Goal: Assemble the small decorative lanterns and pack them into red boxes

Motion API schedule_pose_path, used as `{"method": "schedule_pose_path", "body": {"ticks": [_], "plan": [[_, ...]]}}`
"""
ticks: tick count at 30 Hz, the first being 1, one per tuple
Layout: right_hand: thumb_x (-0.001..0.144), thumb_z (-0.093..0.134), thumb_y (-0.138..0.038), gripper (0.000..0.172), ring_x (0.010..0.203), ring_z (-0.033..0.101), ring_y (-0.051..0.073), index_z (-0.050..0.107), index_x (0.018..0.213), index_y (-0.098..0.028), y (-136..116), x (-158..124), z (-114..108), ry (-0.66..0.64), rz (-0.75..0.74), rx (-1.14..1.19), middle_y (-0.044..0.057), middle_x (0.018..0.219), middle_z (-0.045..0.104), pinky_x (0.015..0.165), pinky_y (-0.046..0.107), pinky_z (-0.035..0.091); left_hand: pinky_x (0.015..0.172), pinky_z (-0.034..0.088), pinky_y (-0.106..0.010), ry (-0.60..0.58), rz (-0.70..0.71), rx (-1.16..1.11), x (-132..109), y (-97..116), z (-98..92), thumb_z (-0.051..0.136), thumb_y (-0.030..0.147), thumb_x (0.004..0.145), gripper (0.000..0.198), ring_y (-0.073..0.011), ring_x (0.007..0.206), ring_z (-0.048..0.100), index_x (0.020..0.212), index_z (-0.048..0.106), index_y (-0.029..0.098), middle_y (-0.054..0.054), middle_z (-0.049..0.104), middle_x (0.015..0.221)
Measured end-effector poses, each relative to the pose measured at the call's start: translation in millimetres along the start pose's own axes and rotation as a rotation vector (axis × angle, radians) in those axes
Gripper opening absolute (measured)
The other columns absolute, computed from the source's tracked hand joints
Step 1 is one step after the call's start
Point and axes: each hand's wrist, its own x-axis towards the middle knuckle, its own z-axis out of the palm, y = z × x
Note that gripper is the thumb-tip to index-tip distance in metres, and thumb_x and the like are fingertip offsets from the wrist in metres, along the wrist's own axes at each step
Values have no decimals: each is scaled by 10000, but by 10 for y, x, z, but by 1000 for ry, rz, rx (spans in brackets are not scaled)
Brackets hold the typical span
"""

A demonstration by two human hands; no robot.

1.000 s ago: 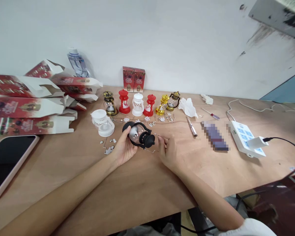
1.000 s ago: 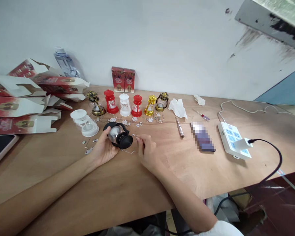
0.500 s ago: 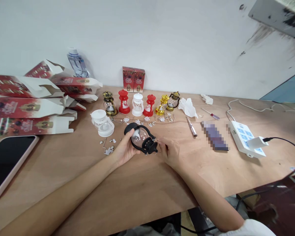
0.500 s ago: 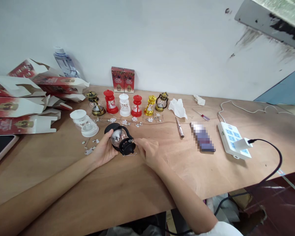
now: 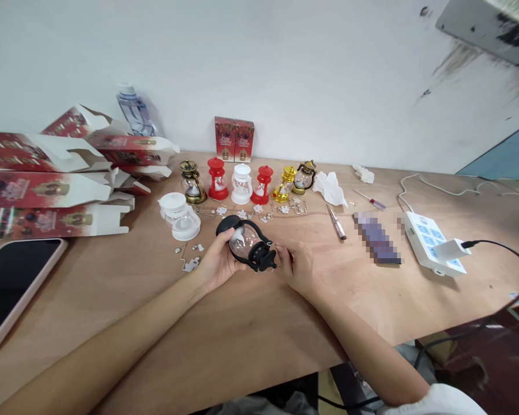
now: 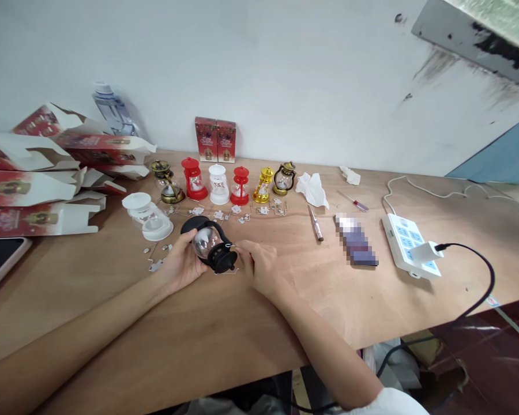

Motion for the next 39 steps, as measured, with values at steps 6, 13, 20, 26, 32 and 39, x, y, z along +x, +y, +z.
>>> {"method": "schedule_pose_path", "body": {"ticks": [6, 13, 20, 26, 32, 39], "plan": [[974, 380, -263, 167, 571, 635, 99, 541, 944, -227, 16, -8, 12, 8, 51, -70, -1, 724, 675, 515, 202, 476, 438, 549, -194, 20, 15, -21, -1, 3, -16, 520, 258, 836, 181, -143, 546, 672, 868, 641, 127, -64, 733, 748], [926, 469, -383, 214, 407, 458, 80, 542, 848, -198, 225, -64, 26, -87, 303, -143, -67, 502, 514, 428, 189, 319, 444, 566, -226, 75, 55, 6, -10, 13, 55, 487, 215, 861, 192, -167, 598, 688, 957, 626, 125, -58, 728, 771], [904, 490, -314, 129, 377, 380, 77, 523, 861, -197, 273, 85, -105, -27, 416, -246, -112, 442, 360, 425, 184, 282, 709, 608, -289, 201, 180, 60, 15, -56, 83, 599, 159, 815, 208, -167, 754, 703, 1021, 619, 132, -61, 728, 918], [875, 518, -225, 161, 532, 579, 110, 514, 1035, -220, -169, 100, -150, -224, -98, 1, -23, 663, 630, 525, 236, 456, 813, 586, -323, 187, 240, 30, 27, -63, 96, 593, 152, 834, 306, -179, 884, 693, 1140, 591, 168, -64, 721, 1002], [861, 547, -198, 417, 1038, 611, 207, 404, 1251, -235, -272, 28, -39, -75, -45, 48, 104, 1126, 614, 803, 375, 533, 751, 589, -265, 200, 172, 23, 32, -32, 102, 502, 212, 903, 242, -155, 798, 697, 1103, 606, 124, -76, 723, 981], [839, 627, -343, 504, 1123, 549, 214, 383, 1265, -226, -72, -44, 80, -88, 510, 198, 110, 1215, 526, 946, 443, 493, 800, 578, -304, 114, 146, 67, 12, -51, 97, 569, 234, 870, 278, -194, 865, 701, 1124, 612, 130, -111, 690, 1121]]}}
